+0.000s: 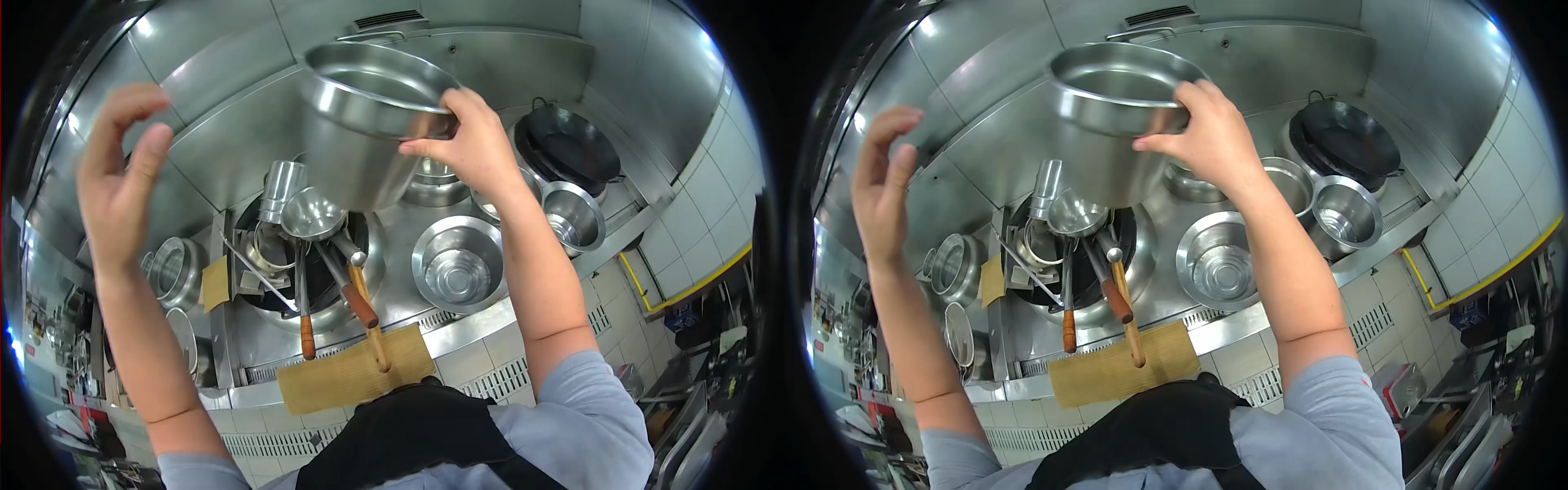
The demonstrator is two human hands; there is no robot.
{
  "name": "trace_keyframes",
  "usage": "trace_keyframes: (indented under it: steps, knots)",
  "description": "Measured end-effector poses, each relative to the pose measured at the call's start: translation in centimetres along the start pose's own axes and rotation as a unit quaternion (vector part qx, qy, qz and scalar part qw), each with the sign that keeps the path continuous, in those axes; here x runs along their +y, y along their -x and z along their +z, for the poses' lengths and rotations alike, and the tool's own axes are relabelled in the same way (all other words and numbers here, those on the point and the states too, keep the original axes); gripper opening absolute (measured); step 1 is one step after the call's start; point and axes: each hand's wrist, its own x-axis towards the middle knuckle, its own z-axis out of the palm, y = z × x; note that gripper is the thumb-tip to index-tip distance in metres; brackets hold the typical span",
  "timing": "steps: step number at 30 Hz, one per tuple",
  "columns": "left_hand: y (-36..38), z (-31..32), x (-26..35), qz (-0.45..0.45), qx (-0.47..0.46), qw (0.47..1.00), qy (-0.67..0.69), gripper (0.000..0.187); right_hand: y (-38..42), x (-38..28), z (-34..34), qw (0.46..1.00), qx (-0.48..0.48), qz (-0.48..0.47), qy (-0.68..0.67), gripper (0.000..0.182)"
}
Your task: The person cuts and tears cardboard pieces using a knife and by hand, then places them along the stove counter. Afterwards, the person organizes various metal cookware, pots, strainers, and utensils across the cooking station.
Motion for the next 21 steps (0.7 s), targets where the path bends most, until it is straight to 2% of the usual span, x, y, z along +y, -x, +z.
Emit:
trace_keyframes:
  steps: [4,6,8,10,11,12,13,15,16,17,18,19,21]
  knots:
    - [5.3,2.2,-1.4,-0.128,-0.033,0.990,0.052,0.016,3.5,7.4,6.3,0.991,-0.045,0.092,0.084,0.060]
    - [8.2,4.8,-3.1,-0.226,-0.006,0.970,0.089,0.017,6.1,10.3,9.5,0.988,-0.063,0.104,0.091,0.054]
    - [11.5,7.2,-4.4,-0.308,-0.099,0.946,0.032,0.027,8.6,12.2,11.8,0.987,-0.077,0.105,0.089,0.050]
    - [14.5,10.1,-4.6,-0.315,-0.186,0.931,0.003,0.031,11.1,14.1,13.4,0.983,-0.105,0.117,0.093,0.051]
    - [16.9,11.9,-5.7,-0.269,-0.217,0.938,-0.031,0.033,12.3,15.4,14.2,0.980,-0.125,0.127,0.093,0.051]
    - [18.7,13.7,-6.1,-0.244,-0.227,0.940,-0.078,0.041,13.5,16.4,14.7,0.974,-0.149,0.137,0.104,0.049]
    - [19.9,15.3,-6.2,-0.247,-0.246,0.932,-0.102,0.057,14.3,16.6,14.8,0.969,-0.165,0.137,0.119,0.048]
    - [21.7,18.8,-6.9,-0.212,-0.252,0.929,-0.171,0.068,15.3,16.3,14.7,0.959,-0.200,0.131,0.154,0.043]
    - [21.7,19.9,-7.1,-0.214,-0.284,0.915,-0.191,0.071,15.6,17.1,14.7,0.951,-0.227,0.093,0.189,0.041]
    - [22.5,21.3,-7.9,-0.193,-0.280,0.918,-0.205,0.068,16.0,17.6,15.0,0.946,-0.228,0.082,0.215,0.037]
    - [23.0,22.4,-8.6,-0.182,-0.276,0.919,-0.216,0.046,16.3,18.4,15.4,0.932,-0.251,0.098,0.242,0.034]
    - [22.8,22.9,-9.2,-0.197,-0.320,0.902,-0.212,0.022,15.7,17.6,14.9,0.891,-0.338,0.144,0.267,0.039]
    - [23.3,23.1,-9.8,-0.160,-0.292,0.919,-0.211,0.016,15.2,15.3,14.5,0.884,-0.352,0.165,0.261,0.046]
